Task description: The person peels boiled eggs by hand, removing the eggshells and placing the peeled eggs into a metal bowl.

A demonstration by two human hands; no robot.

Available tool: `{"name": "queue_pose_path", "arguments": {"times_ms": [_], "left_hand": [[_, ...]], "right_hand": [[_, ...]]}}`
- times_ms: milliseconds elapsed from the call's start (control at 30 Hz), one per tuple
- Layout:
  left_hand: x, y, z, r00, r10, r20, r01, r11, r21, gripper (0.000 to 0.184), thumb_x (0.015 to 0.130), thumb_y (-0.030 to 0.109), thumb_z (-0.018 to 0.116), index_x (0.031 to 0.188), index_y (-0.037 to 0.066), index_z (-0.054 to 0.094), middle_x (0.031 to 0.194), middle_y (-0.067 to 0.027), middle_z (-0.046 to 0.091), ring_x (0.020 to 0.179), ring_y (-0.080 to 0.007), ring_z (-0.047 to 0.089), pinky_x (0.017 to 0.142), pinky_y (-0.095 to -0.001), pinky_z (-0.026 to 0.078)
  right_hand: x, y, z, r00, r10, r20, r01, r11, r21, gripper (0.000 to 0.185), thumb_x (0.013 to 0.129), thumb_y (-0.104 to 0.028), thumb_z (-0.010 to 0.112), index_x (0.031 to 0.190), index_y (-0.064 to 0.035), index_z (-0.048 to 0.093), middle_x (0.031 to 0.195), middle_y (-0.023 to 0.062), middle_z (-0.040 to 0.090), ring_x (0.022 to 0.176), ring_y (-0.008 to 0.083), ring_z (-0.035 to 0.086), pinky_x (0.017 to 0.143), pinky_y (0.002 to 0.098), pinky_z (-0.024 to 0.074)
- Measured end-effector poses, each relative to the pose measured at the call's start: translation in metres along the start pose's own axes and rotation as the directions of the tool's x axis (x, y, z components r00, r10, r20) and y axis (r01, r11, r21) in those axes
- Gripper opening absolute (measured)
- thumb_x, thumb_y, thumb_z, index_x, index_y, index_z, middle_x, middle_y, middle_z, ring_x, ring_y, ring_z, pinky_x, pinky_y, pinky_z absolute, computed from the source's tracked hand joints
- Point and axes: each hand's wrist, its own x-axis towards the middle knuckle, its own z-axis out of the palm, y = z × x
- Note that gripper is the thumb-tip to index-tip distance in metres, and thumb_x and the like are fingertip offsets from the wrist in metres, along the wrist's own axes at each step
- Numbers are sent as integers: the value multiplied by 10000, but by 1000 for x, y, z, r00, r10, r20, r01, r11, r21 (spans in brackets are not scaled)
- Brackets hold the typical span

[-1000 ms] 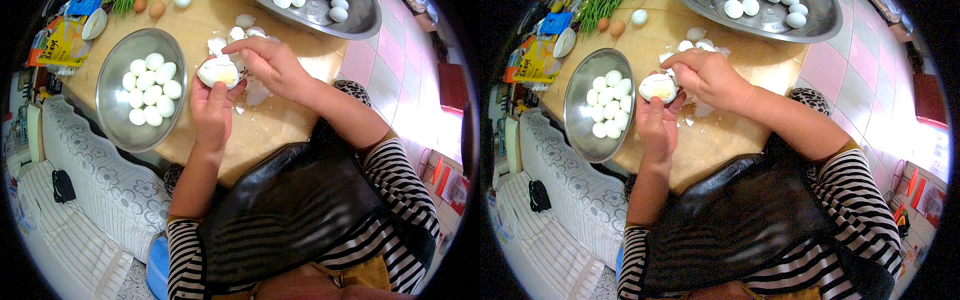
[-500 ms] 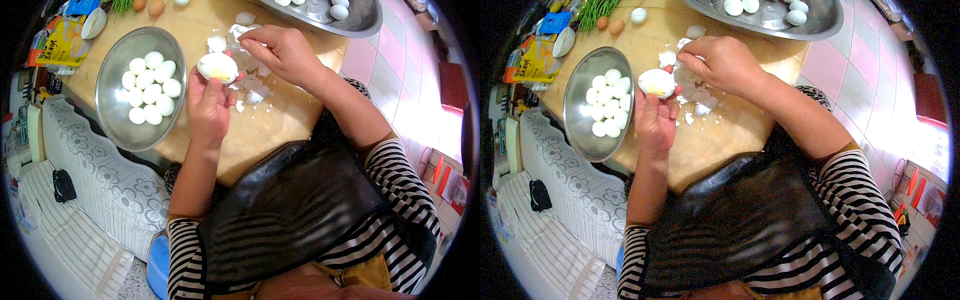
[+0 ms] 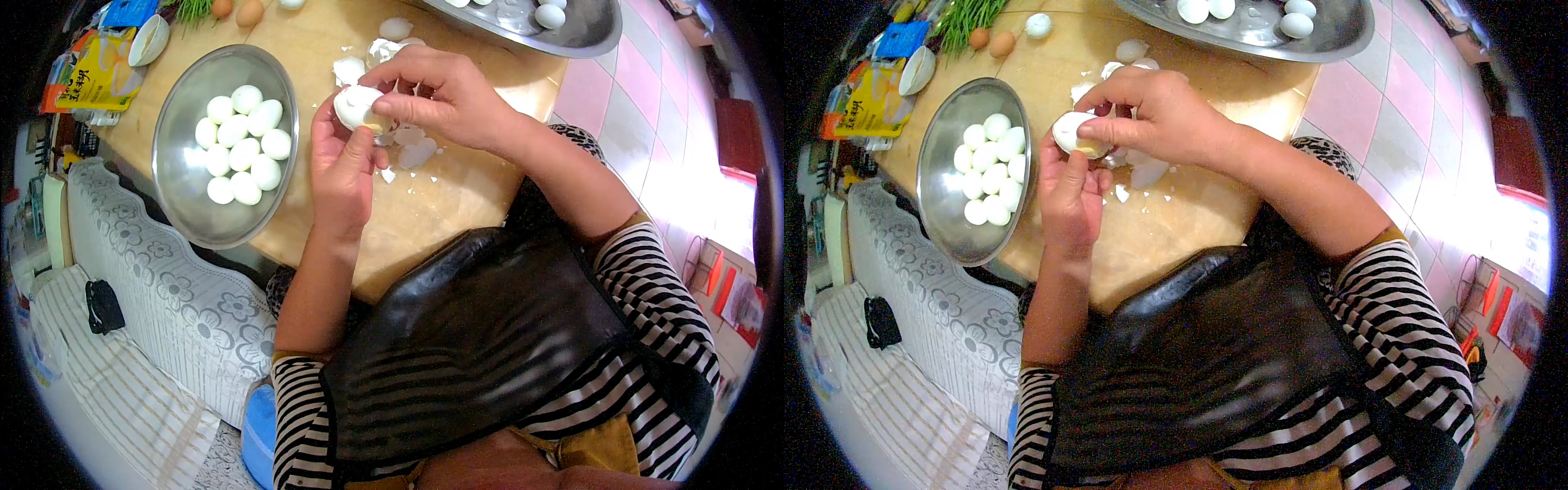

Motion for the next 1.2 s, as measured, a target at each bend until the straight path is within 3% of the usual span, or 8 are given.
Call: {"name": "queue_pose_path", "arguments": {"times_ms": [233,333,633,733,800,1000,1100,1200], "left_hand": [[-1,0,0,1000,11,15,-11,1000,6,413,938,163,572,1314,131,404,1211,-31,534,945,-128,539,640,-234,401],[-2,1,1,1000,4,6,-4,1000,-2,425,931,161,581,1316,128,403,1209,-28,531,934,-124,534,654,-238,407],[-2,2,3,1000,-7,27,4,996,90,446,919,126,576,1324,107,390,1189,-22,528,933,-112,519,689,-245,424],[-2,0,3,1000,2,30,-4,999,53,430,928,143,569,1321,106,397,1198,-26,526,945,-119,522,684,-253,426],[-1,2,6,1000,-4,4,4,995,-102,420,922,124,579,1299,45,414,1162,-81,545,959,-166,570,656,-244,440],[-1,-8,-10,987,-122,104,152,919,-363,421,957,298,555,1298,84,433,1164,-65,575,969,-198,595,620,-242,385],[2,-15,-19,966,-162,200,237,862,-448,406,968,325,533,1296,100,454,1171,-48,579,969,-190,597,599,-238,369],[3,-17,-21,967,-171,188,239,861,-449,406,978,344,510,1303,105,463,1175,-42,581,972,-178,595,588,-232,365]], "right_hand": [[0,3,2,999,16,-37,-15,999,36,230,876,-165,679,1059,-27,672,840,47,621,696,112,586,605,256,470],[1,3,-1,988,-130,-79,119,984,-132,233,857,-164,694,1047,-28,680,814,56,627,689,120,586,595,260,463],[1,1,0,996,-75,-49,71,994,-82,210,852,-173,698,996,-21,694,815,67,643,709,127,597,616,265,480],[0,-1,0,997,72,-42,-73,997,-29,212,875,-165,675,1016,-7,677,827,44,646,731,90,591,618,249,479],[2,1,3,952,303,-40,-286,929,233,219,894,-160,656,1044,0,650,843,10,636,759,59,573,645,225,475],[4,3,-4,939,341,-36,-324,916,238,206,907,-164,648,1049,-15,632,895,-16,622,797,44,558,718,206,470],[3,7,-2,946,316,-69,-296,933,203,208,920,-174,633,1060,-20,634,901,-13,622,805,46,556,728,213,472],[3,7,-1,968,249,-24,-234,935,266,230,935,-180,611,1108,-28,621,922,-5,618,828,55,557,738,221,472]]}}
